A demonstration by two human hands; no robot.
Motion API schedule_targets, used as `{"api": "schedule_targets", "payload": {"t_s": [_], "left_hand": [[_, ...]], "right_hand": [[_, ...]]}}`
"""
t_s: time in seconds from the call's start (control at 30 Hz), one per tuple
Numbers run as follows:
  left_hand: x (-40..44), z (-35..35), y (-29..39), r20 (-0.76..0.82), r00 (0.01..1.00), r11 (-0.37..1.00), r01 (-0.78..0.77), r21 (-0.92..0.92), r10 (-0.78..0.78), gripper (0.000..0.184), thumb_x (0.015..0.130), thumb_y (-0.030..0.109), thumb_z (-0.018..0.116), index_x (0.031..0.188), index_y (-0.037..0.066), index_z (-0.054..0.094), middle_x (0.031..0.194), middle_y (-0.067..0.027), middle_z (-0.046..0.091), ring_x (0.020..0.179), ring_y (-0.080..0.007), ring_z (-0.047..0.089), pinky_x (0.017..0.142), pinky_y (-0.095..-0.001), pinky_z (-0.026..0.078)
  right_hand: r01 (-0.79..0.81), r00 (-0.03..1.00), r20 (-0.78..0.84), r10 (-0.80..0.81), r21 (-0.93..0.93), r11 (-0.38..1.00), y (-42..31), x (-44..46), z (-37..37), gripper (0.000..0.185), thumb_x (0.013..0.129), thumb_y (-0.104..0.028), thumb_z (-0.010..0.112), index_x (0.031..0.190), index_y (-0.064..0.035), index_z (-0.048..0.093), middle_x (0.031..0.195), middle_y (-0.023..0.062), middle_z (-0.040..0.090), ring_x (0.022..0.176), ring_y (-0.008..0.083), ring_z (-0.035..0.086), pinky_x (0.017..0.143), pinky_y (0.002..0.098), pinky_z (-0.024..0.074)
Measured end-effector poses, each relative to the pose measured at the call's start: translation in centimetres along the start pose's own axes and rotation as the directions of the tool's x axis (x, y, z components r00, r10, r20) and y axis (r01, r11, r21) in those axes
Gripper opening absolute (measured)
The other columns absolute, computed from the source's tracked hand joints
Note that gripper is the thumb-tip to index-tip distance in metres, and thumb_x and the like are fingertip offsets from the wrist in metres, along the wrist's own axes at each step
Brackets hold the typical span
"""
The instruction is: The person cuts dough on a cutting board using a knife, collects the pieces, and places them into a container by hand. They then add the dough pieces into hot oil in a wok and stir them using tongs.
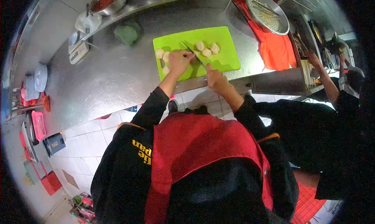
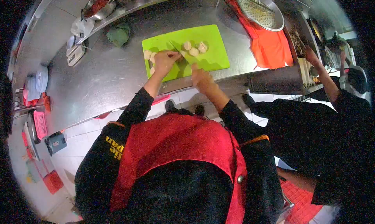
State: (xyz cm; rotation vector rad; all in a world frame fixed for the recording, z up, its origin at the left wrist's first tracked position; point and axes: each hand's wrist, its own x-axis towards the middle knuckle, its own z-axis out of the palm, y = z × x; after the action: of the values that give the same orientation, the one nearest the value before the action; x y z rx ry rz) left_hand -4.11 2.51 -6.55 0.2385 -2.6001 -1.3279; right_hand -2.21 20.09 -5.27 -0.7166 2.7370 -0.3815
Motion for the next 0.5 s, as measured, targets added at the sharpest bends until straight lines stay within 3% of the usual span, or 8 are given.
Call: {"api": "schedule_targets", "payload": {"t_s": [0.13,0.23,0.3,0.37,0.4,0.43,0.47,0.5], "left_hand": [[0.3,-0.9,1.6,0.063,0.997,0.999,0.036,0.038,-0.039,0.022,0.066,0.025,0.065,0.076,0.006,0.065,0.068,-0.0112,0.061,0.060,-0.0214,0.058,0.056,-0.0289,0.044],[1.6,-1.2,3.6,-0.088,0.981,0.967,-0.151,0.206,0.172,0.022,0.066,0.024,0.064,0.076,0.004,0.064,0.069,-0.0136,0.060,0.060,-0.0247,0.057,0.057,-0.0311,0.046],[3.2,-0.7,4.8,-0.203,0.908,0.927,-0.334,0.173,0.365,0.020,0.069,0.022,0.061,0.076,0.003,0.063,0.072,-0.0150,0.059,0.061,-0.0274,0.057,0.058,-0.0326,0.046],[5.0,0.4,5.4,0.023,0.900,0.859,-0.422,0.290,0.434,0.026,0.063,0.023,0.064,0.074,0.000,0.061,0.074,-0.0173,0.058,0.064,-0.0278,0.058,0.061,-0.0338,0.047],[5.5,0.4,7.1,0.300,0.934,0.852,-0.313,0.420,0.195,0.031,0.058,0.024,0.066,0.075,-0.001,0.060,0.076,-0.0181,0.058,0.066,-0.0278,0.058,0.063,-0.0340,0.047],[6.0,0.3,8.9,0.493,0.863,0.798,-0.219,0.562,-0.111,0.036,0.054,0.025,0.068,0.077,-0.002,0.059,0.078,-0.0189,0.058,0.068,-0.0278,0.059,0.066,-0.0343,0.048],[6.4,1.7,8.0,0.490,0.859,0.841,-0.152,0.518,-0.146,0.036,0.051,0.020,0.067,0.076,-0.003,0.059,0.079,-0.0170,0.059,0.073,-0.0280,0.059,0.072,-0.0337,0.048],[6.4,3.7,5.8,0.411,0.909,0.841,-0.172,0.512,-0.065,0.036,0.052,0.019,0.068,0.079,-0.003,0.058,0.077,-0.0176,0.059,0.073,-0.0284,0.059,0.066,-0.0344,0.049]], "right_hand": [[0.070,0.994,-0.080,-0.071,-0.007,0.998,0.7,1.4,-0.3,0.033,0.075,-0.013,0.042,0.102,0.0031,0.034,0.068,0.0230,0.055,0.063,0.0374,0.056,0.057,0.0436,0.0466],[0.164,0.986,-0.006,-0.164,0.046,0.985,1.7,2.0,-0.7,0.032,0.073,-0.012,0.042,0.100,0.0041,0.035,0.064,0.0236,0.054,0.062,0.0385,0.055,0.054,0.0436,0.0458],[0.175,0.972,-0.185,-0.144,0.164,0.971,0.5,0.3,-0.5,0.030,0.072,-0.007,0.039,0.098,0.0060,0.034,0.063,0.0244,0.053,0.062,0.0401,0.054,0.053,0.0458,0.0441],[0.203,0.973,-0.141,-0.182,0.151,0.968,-0.5,-0.5,0.0,0.031,0.072,-0.007,0.039,0.100,0.0063,0.035,0.064,0.0243,0.054,0.059,0.0398,0.054,0.052,0.0460,0.0433],[0.213,0.975,-0.097,-0.201,0.134,0.968,-0.9,-0.8,0.2,0.032,0.073,-0.008,0.040,0.101,0.0067,0.036,0.065,0.0243,0.054,0.057,0.0395,0.053,0.050,0.0461,0.0425],[0.202,0.978,-0.085,-0.193,0.118,0.972,-1.0,-1.4,0.6,0.034,0.073,-0.008,0.041,0.103,0.0072,0.037,0.069,0.0255,0.054,0.057,0.0390,0.052,0.052,0.0455,0.0427],[0.210,0.976,-0.077,-0.203,0.098,0.973,-1.0,-2.0,1.0,0.036,0.073,-0.007,0.042,0.105,0.0078,0.038,0.074,0.0267,0.054,0.056,0.0386,0.051,0.054,0.0449,0.0428],[0.238,0.969,-0.082,-0.231,0.098,0.966,-1.4,-2.6,0.5,0.038,0.073,-0.007,0.043,0.108,0.0080,0.041,0.085,0.0289,0.052,0.059,0.0376,0.050,0.058,0.0433,0.0427]]}}
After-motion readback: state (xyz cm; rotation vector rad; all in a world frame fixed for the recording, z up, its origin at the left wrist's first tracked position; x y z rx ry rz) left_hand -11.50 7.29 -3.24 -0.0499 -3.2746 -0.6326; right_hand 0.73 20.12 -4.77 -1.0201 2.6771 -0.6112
